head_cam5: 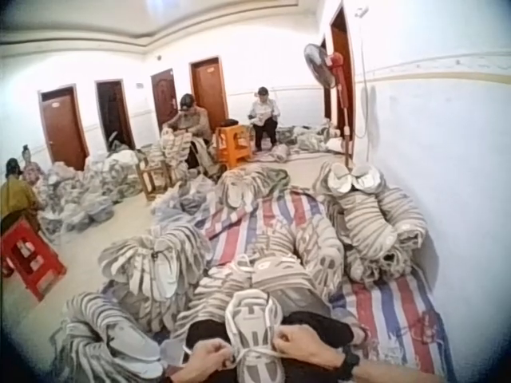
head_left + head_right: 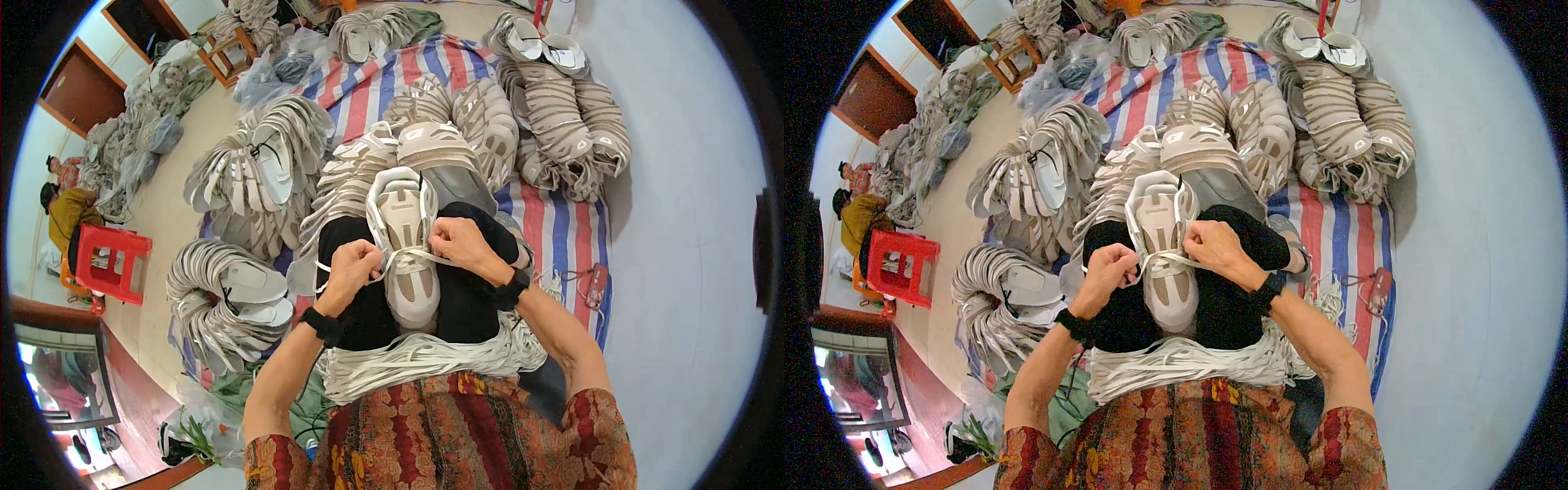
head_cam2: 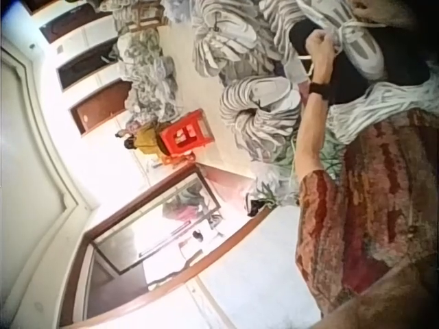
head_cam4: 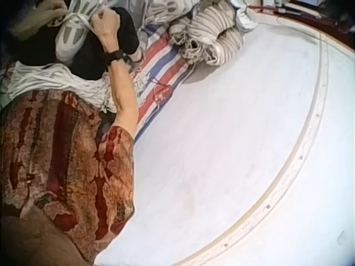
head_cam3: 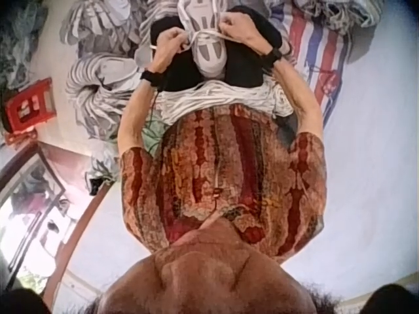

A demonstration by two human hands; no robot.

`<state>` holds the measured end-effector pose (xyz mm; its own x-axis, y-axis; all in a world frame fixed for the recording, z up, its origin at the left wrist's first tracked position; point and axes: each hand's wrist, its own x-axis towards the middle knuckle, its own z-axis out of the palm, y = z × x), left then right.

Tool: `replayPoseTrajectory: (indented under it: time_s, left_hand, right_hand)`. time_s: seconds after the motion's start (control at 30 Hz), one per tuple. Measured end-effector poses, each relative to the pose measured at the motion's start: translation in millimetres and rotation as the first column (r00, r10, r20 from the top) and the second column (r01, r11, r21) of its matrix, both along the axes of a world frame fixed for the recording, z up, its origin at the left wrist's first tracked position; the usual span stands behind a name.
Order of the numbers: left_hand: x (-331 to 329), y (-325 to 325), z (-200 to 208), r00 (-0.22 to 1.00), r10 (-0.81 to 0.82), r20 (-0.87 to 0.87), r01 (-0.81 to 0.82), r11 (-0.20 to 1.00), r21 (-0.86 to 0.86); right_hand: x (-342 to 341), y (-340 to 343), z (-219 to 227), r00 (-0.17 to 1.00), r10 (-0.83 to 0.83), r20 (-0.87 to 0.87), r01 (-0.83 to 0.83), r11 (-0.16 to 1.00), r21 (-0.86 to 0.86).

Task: The recorder is lacing white sneakers as part of a manufacturing or assembly process.

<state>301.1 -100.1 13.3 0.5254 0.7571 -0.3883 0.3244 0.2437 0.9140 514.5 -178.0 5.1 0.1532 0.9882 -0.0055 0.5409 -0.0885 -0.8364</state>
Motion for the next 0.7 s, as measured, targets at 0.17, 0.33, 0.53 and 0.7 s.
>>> replayPoseTrajectory:
  time_s: [0.17,0.33,0.53,0.7]
  left_hand:
    - [27,-9,0,0.972,0.075,-0.222,0.102,0.717,0.689]
    - [34,-2,17,0.967,0.059,-0.248,0.017,0.955,0.295]
    - [38,2,-9,0.782,0.131,-0.609,0.387,0.664,0.640]
    - [39,-3,9,0.976,0.039,-0.213,-0.065,0.991,-0.119]
  right_hand:
    - [1,1,-4,0.995,-0.040,0.096,0.033,0.996,0.081]
    - [-5,12,4,0.961,-0.048,0.273,0.007,0.989,0.146]
    - [-7,8,-2,0.919,0.008,0.395,-0.103,0.970,0.219]
    - [-1,-1,-1,0.953,0.027,0.303,-0.083,0.981,0.174]
